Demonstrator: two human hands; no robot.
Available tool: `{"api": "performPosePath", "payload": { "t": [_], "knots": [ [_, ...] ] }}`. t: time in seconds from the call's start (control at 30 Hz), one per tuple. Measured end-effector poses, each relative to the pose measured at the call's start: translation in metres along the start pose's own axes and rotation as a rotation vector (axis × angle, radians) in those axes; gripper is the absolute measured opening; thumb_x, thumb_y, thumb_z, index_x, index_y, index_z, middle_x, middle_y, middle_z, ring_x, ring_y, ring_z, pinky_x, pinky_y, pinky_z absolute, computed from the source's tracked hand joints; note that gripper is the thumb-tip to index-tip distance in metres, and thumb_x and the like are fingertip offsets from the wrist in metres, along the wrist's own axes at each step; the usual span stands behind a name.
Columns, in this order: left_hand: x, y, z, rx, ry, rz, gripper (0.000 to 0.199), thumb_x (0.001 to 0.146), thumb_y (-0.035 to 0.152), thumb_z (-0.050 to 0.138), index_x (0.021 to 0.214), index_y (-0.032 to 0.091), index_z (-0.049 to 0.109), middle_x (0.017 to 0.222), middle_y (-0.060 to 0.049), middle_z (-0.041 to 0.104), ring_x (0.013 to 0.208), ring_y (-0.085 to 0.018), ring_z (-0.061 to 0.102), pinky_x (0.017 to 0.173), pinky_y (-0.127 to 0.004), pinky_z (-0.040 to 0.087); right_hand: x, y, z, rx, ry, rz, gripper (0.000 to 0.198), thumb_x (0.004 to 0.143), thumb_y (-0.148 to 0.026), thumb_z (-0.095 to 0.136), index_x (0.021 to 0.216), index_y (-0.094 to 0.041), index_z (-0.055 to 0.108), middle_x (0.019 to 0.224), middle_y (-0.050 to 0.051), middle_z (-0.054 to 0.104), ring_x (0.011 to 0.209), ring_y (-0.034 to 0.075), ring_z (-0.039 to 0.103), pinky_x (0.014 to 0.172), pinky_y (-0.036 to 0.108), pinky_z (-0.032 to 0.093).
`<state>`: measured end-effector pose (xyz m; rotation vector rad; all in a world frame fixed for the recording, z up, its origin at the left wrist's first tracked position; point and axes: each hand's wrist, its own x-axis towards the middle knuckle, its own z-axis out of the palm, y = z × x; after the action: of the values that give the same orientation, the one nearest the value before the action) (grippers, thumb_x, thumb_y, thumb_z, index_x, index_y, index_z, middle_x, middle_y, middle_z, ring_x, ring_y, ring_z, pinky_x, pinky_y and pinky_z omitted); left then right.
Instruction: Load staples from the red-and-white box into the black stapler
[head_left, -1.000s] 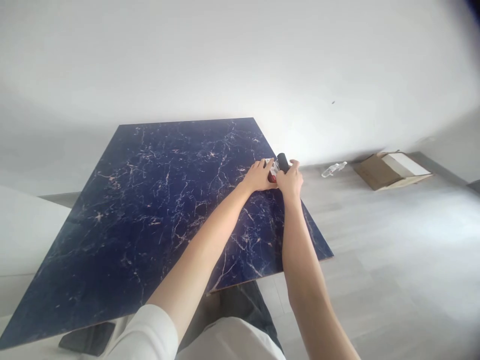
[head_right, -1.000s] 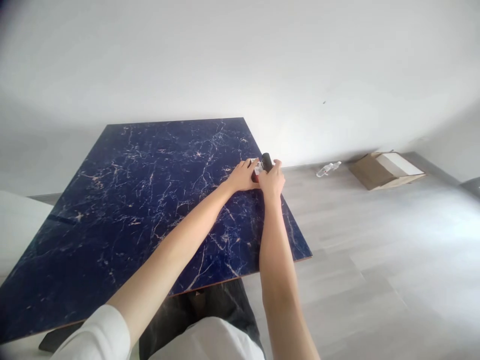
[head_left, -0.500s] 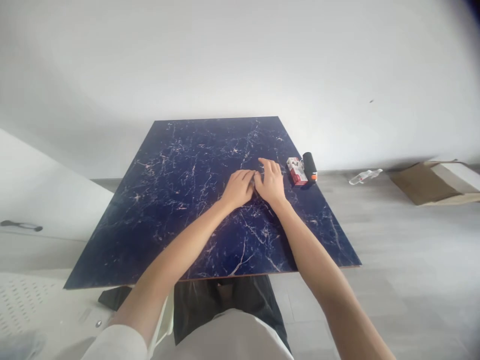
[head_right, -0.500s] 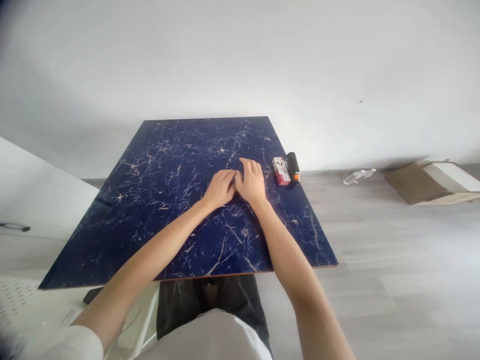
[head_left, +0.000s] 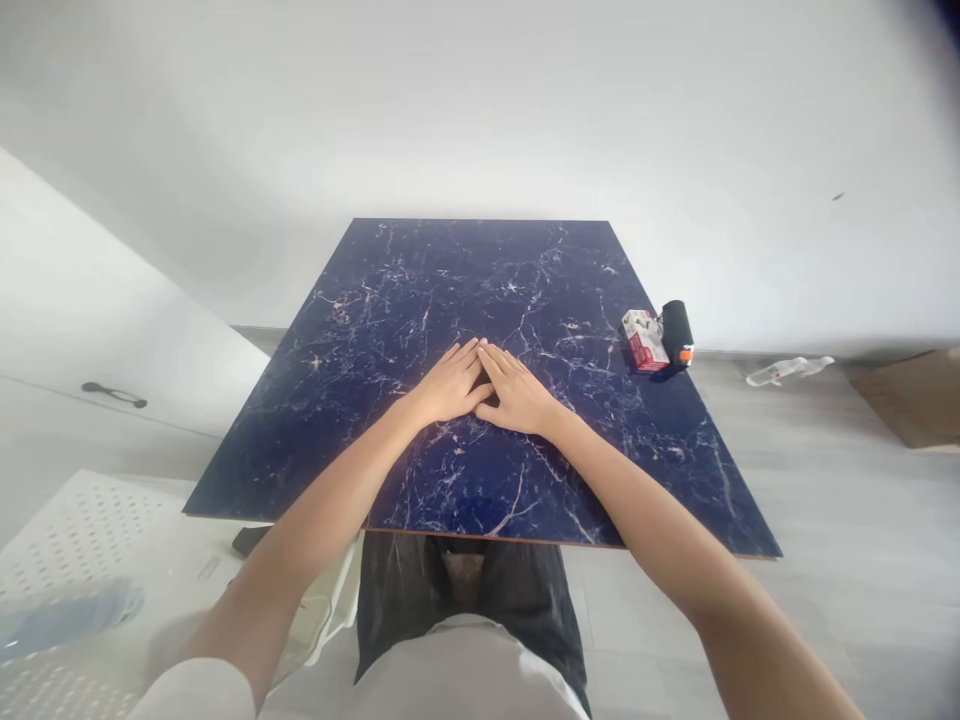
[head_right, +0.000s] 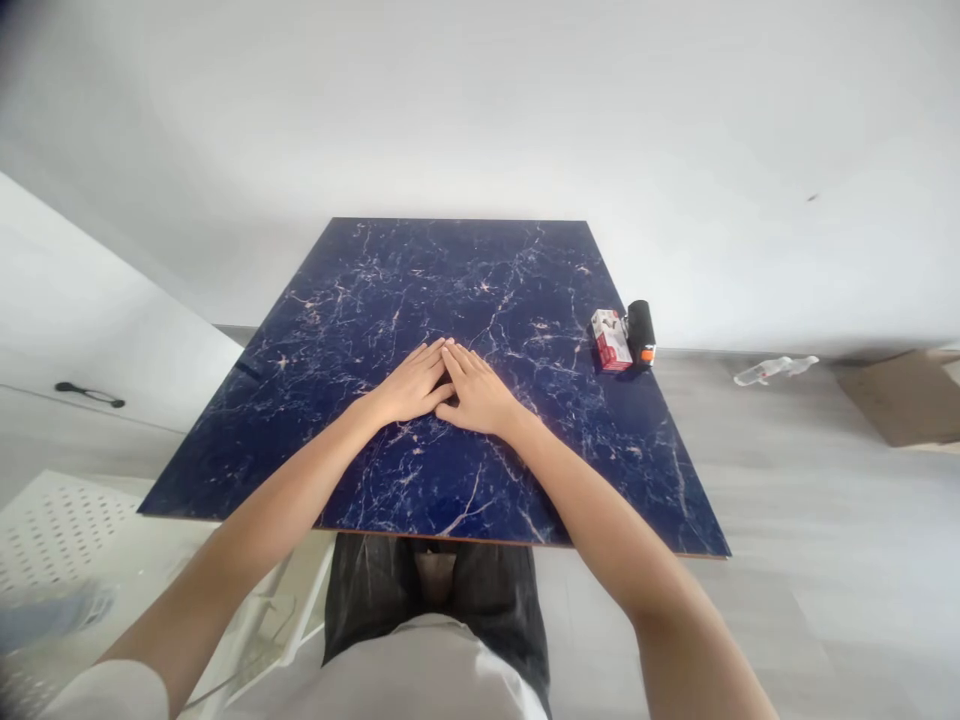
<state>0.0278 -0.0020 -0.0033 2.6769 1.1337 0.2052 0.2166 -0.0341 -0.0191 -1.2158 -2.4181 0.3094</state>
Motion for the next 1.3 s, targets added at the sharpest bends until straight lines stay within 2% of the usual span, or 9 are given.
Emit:
{"api": "performPosePath", "payload": {
  "t": [0.17,0.37,0.6,0.87,1.03,1.2,1.3],
  "knots": [
    [-0.003,-0.002,0.000,-0.019,-0.009,0.005,0.073,0.109,0.052,0.037,0.168,0.010,0.026,0.174,-0.018,0.024,0.164,-0.032,0.019,0.134,-0.053,0.017,0.000,-0.003,-0.004,-0.028,-0.030,0.051,0.099,0.082,-0.039,0.063,0.165,-0.001,0.026,0.172,0.026,0.028,0.160,0.038,0.029,0.131,0.057,0.025],
    [-0.002,-0.001,0.003,-0.018,0.040,0.007,0.068,0.110,0.050,0.039,0.167,0.014,0.029,0.173,-0.017,0.030,0.162,-0.032,0.026,0.133,-0.055,0.020,-0.004,-0.002,0.001,-0.038,0.022,0.081,0.099,0.084,-0.040,0.062,0.168,-0.008,0.021,0.172,0.024,0.030,0.159,0.042,0.029,0.128,0.064,0.028],
    [-0.003,-0.005,0.006,-0.013,0.043,0.003,0.067,0.110,0.052,0.037,0.165,0.013,0.034,0.173,-0.018,0.030,0.162,-0.033,0.025,0.133,-0.054,0.020,-0.003,-0.003,-0.001,-0.064,-0.001,0.073,0.094,0.085,-0.042,0.061,0.165,-0.005,0.028,0.167,0.026,0.039,0.156,0.043,0.035,0.128,0.063,0.029],
    [-0.003,-0.006,0.008,0.002,0.026,0.007,0.068,0.110,0.052,0.036,0.165,0.012,0.035,0.174,-0.018,0.026,0.163,-0.033,0.023,0.133,-0.054,0.019,-0.005,0.002,-0.002,-0.076,-0.039,0.046,0.091,0.090,-0.049,0.060,0.165,-0.006,0.030,0.168,0.026,0.037,0.157,0.043,0.033,0.128,0.063,0.029],
    [-0.004,-0.004,0.007,-0.023,0.035,0.003,0.067,0.110,0.053,0.035,0.165,0.013,0.035,0.174,-0.017,0.026,0.163,-0.033,0.023,0.133,-0.054,0.018,-0.006,0.004,-0.002,-0.068,-0.045,0.036,0.093,0.090,-0.049,0.061,0.167,-0.009,0.027,0.169,0.025,0.036,0.158,0.044,0.032,0.128,0.064,0.029],
    [-0.005,-0.003,0.006,-0.040,0.060,0.014,0.065,0.110,0.051,0.039,0.167,0.020,0.033,0.174,-0.013,0.029,0.162,-0.033,0.025,0.132,-0.057,0.022,-0.006,0.005,-0.001,-0.028,0.003,0.013,0.101,0.089,-0.044,0.062,0.170,-0.011,0.011,0.169,0.024,0.037,0.158,0.043,0.032,0.126,0.066,0.032],
    [-0.005,-0.004,0.007,-0.046,0.074,0.019,0.065,0.110,0.052,0.038,0.167,0.021,0.032,0.173,-0.013,0.031,0.162,-0.033,0.026,0.132,-0.057,0.022,-0.007,0.007,0.001,-0.023,0.021,0.001,0.102,0.090,-0.044,0.062,0.171,-0.012,0.009,0.168,0.024,0.037,0.157,0.043,0.033,0.126,0.067,0.032]
  ]
}}
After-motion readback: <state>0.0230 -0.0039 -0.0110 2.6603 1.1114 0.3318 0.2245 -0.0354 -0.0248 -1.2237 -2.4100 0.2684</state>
